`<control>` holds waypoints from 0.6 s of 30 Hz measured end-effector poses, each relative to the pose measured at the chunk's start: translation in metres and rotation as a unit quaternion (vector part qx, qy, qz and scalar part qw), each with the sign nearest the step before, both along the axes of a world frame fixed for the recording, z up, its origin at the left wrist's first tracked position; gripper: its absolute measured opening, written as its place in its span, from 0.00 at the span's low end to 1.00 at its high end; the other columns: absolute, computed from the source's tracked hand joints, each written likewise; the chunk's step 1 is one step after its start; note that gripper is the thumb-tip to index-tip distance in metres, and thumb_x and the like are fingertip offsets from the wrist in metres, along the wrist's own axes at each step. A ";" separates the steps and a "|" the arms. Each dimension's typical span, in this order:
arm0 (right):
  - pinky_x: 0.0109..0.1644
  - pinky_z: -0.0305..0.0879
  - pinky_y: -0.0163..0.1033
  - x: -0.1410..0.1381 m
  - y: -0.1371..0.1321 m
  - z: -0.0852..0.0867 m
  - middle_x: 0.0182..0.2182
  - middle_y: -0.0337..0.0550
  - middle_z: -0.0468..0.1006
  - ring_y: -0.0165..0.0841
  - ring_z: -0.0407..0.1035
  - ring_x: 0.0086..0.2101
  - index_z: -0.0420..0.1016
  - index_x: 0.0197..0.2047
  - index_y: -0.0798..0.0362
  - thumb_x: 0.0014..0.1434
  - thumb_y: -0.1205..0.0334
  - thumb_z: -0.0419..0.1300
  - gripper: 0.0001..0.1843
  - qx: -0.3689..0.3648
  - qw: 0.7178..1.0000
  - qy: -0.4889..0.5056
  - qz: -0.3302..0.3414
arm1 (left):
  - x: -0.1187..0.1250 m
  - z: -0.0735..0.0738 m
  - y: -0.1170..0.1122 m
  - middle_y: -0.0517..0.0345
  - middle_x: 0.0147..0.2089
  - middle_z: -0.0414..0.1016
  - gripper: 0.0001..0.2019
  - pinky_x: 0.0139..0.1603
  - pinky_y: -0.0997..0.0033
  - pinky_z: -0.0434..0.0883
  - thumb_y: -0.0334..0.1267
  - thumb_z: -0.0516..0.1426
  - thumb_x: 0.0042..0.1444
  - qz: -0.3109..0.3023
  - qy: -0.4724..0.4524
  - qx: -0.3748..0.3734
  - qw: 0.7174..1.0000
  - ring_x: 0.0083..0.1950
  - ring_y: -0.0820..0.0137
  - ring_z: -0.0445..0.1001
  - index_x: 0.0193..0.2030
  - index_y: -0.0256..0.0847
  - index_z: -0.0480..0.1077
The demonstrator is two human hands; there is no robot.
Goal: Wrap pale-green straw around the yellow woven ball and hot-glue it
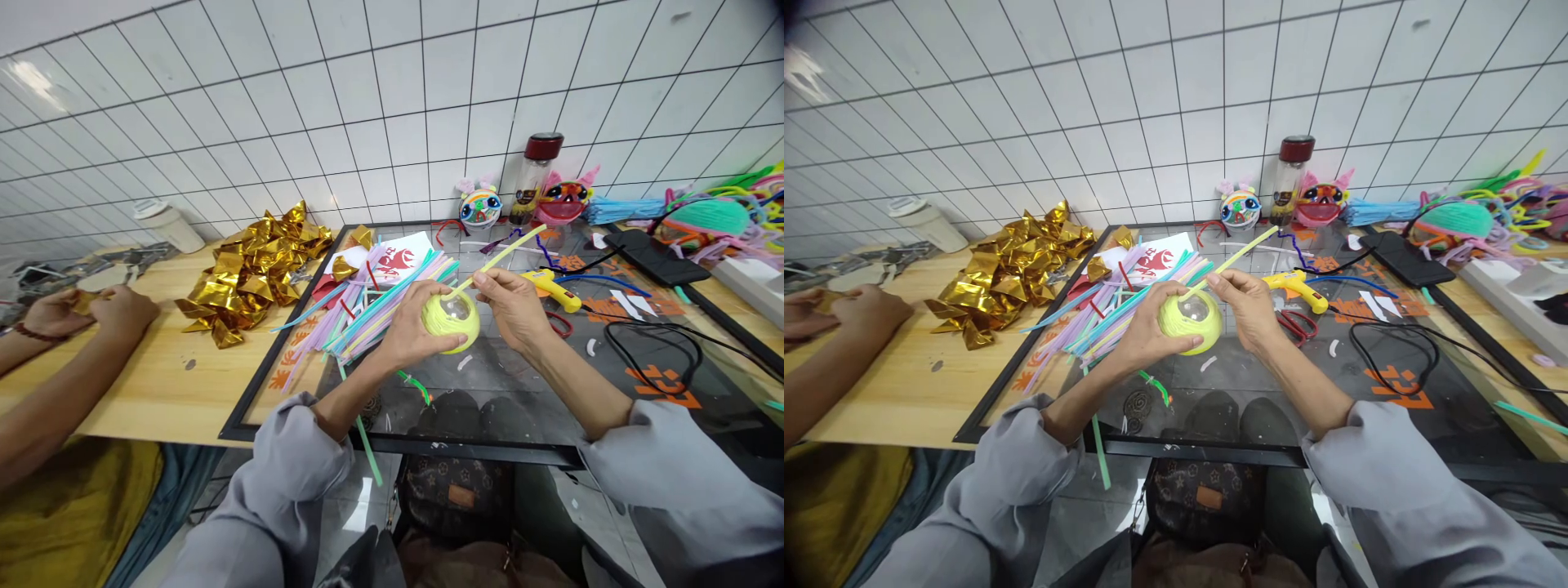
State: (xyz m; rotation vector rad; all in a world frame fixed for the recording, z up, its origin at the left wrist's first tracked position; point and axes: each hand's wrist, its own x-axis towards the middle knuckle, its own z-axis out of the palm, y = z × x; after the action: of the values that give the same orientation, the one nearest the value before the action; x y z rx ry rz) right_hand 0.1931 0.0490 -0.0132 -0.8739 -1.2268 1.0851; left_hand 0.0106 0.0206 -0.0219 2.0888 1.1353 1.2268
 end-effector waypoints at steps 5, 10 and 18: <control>0.40 0.66 0.40 0.010 0.007 0.002 0.32 0.40 0.81 0.35 0.73 0.37 0.82 0.32 0.48 0.51 0.36 0.67 0.22 0.011 0.998 -0.063 -0.017 | -0.003 -0.006 0.006 0.50 0.56 0.75 0.31 0.63 0.53 0.71 0.45 0.71 0.42 0.033 -0.076 -0.064 0.995 0.58 0.57 0.75 0.54 0.42 0.68; 0.44 0.68 0.44 0.057 0.021 0.004 0.36 0.45 0.84 0.39 0.75 0.39 0.83 0.35 0.51 0.56 0.42 0.63 0.20 0.107 0.964 -0.200 -0.138 | -0.008 -0.008 0.010 0.51 0.53 0.77 0.34 0.59 0.56 0.74 0.47 0.71 0.39 0.062 -0.151 -0.124 0.979 0.54 0.59 0.77 0.53 0.40 0.68; 0.46 0.66 0.48 0.104 0.023 0.002 0.34 0.53 0.81 0.46 0.74 0.39 0.81 0.35 0.56 0.57 0.56 0.60 0.12 0.014 0.854 -0.417 -0.312 | -0.006 -0.002 0.007 0.50 0.52 0.78 0.37 0.56 0.57 0.74 0.48 0.72 0.35 0.060 -0.165 -0.169 0.970 0.53 0.58 0.77 0.53 0.38 0.69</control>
State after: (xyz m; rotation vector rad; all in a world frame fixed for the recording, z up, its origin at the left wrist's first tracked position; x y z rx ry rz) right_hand 0.2969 0.0715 -0.0115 -1.6711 -1.4636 0.1189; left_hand 0.0051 0.0275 -0.0244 1.5193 1.2269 1.2740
